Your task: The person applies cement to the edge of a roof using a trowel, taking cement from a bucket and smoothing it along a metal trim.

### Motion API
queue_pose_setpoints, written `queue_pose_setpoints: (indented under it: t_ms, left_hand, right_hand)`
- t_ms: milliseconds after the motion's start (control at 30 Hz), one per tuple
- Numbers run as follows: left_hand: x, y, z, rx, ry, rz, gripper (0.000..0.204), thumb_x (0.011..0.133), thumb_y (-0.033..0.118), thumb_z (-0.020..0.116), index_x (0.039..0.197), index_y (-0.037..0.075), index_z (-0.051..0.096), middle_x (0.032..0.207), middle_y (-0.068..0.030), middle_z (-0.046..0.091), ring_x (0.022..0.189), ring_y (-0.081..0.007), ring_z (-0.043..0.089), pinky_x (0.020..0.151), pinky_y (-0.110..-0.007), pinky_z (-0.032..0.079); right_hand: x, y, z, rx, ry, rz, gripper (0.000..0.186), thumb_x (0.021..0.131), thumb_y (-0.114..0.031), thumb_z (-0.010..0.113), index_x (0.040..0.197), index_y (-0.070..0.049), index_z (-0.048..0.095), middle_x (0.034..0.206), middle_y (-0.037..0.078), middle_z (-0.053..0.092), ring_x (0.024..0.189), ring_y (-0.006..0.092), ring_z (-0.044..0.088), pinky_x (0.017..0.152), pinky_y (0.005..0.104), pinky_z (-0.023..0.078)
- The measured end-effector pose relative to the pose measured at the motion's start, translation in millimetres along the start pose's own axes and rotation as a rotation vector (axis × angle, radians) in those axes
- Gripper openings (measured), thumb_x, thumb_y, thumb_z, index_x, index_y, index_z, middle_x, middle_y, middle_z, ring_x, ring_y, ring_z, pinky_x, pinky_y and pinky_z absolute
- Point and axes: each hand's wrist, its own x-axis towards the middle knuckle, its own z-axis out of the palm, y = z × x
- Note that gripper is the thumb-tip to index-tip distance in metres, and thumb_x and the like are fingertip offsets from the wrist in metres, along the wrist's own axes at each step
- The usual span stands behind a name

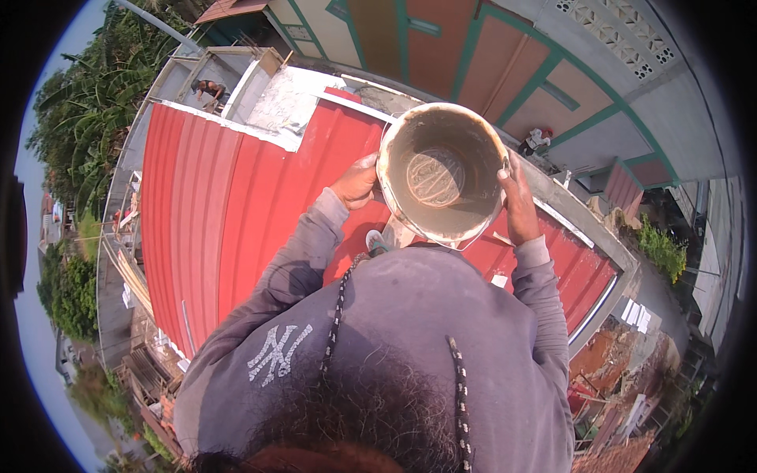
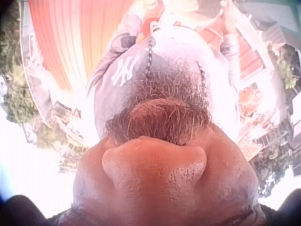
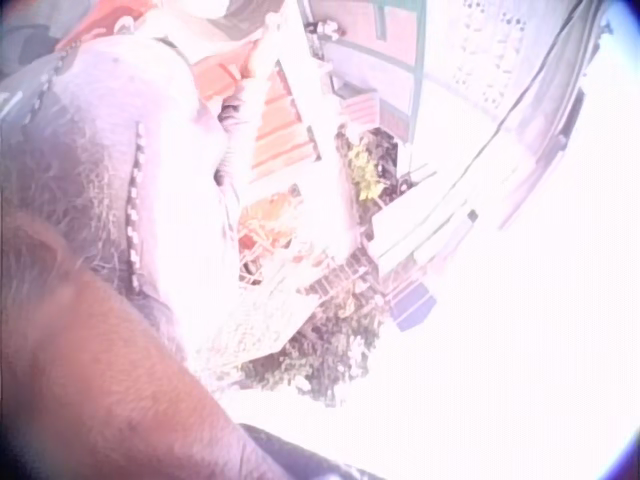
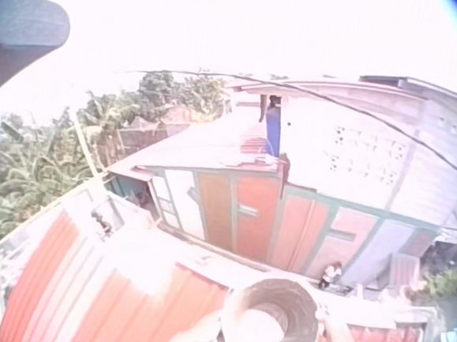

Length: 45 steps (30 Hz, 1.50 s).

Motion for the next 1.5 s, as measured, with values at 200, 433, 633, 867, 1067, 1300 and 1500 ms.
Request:
queue_pose_setpoints:
  t_ms: [200,433,633,867,1067,1300,1500]
  left_hand:
    - [23.6,63.5,60.0,0.17,-0.196,0.125,0.075,0.104,0.039,0.065,0.166,0.01,0.034,0.153,-0.0116,0.054,0.129,-0.0223,0.064,0.094,-0.05,0.066]
    - [41.4,71.4,109.3,-0.089,-0.397,0.255,0.08,0.106,0.037,0.065,0.172,0.011,0.028,0.158,-0.0088,0.052,0.14,-0.021,0.058,0.103,-0.051,0.062]
    - [76.7,45.6,136.4,-0.047,-0.244,0.246,0.067,0.107,0.021,0.071,0.165,0.006,0.044,0.133,-0.0052,0.067,0.113,-0.0134,0.068,0.094,-0.029,0.061]
    - [123.6,13.8,151.5,0.172,-0.288,-0.066,0.071,0.106,0.031,0.073,0.166,0.009,0.044,0.148,-0.0107,0.063,0.134,-0.0203,0.063,0.09,-0.034,0.066]
    - [130.4,-89.0,99.8,0.329,-0.121,-0.346,0.091,0.101,0.045,0.076,0.174,0.018,0.028,0.177,-0.0102,0.03,0.16,-0.0299,0.034,0.107,-0.051,0.056]
    - [-10.4,-180.0,-115.5,0.899,0.26,-0.852,0.093,0.099,0.053,0.073,0.172,0.014,0.031,0.172,-0.0179,0.04,0.15,-0.036,0.049,0.092,-0.05,0.061]
    - [-94.4,-179.1,-155.3,0.88,0.364,-1.062,0.091,0.1,0.053,0.072,0.171,0.013,0.032,0.171,-0.0178,0.041,0.148,-0.0355,0.049,0.093,-0.05,0.061]
  right_hand:
    - [22.7,9.4,-61.2,-0.018,0.163,-0.057,0.078,0.112,-0.053,0.051,0.162,0.006,0.044,0.157,0.019,0.056,0.145,0.0254,0.051,0.123,0.035,0.034]
    - [15.4,9.6,-95.0,-0.111,0.293,-0.013,0.071,0.112,-0.051,0.058,0.154,0.005,0.054,0.14,0.013,0.065,0.13,0.0209,0.058,0.113,0.0336,0.043]
    - [-4.3,10.0,-130.3,-0.074,0.251,-0.03,0.061,0.113,-0.042,0.061,0.156,0.0,0.052,0.132,0.007,0.065,0.119,0.0147,0.061,0.102,0.0291,0.049]
    - [-70.4,69.9,-169.3,0.333,0.142,0.408,0.065,0.105,-0.022,0.07,0.162,-0.008,0.042,0.14,0.008,0.065,0.128,0.023,0.066,0.103,0.0442,0.06]
    - [-174.4,278.6,-149.6,0.431,0.658,0.697,0.045,0.101,-0.013,0.068,0.143,-0.004,0.06,0.117,0.016,0.075,0.097,0.0313,0.078,0.086,0.0483,0.068]
    - [-384.5,398.7,-66.6,0.054,1.025,1.432,0.037,0.1,-0.016,0.07,0.131,0.003,0.066,0.109,0.023,0.078,0.092,0.0374,0.08,0.076,0.047,0.069]
    - [-471.1,375.1,18.7,0.199,1.006,1.621,0.038,0.1,-0.015,0.07,0.133,0.002,0.065,0.11,0.023,0.078,0.09,0.0372,0.08,0.07,0.0461,0.069]
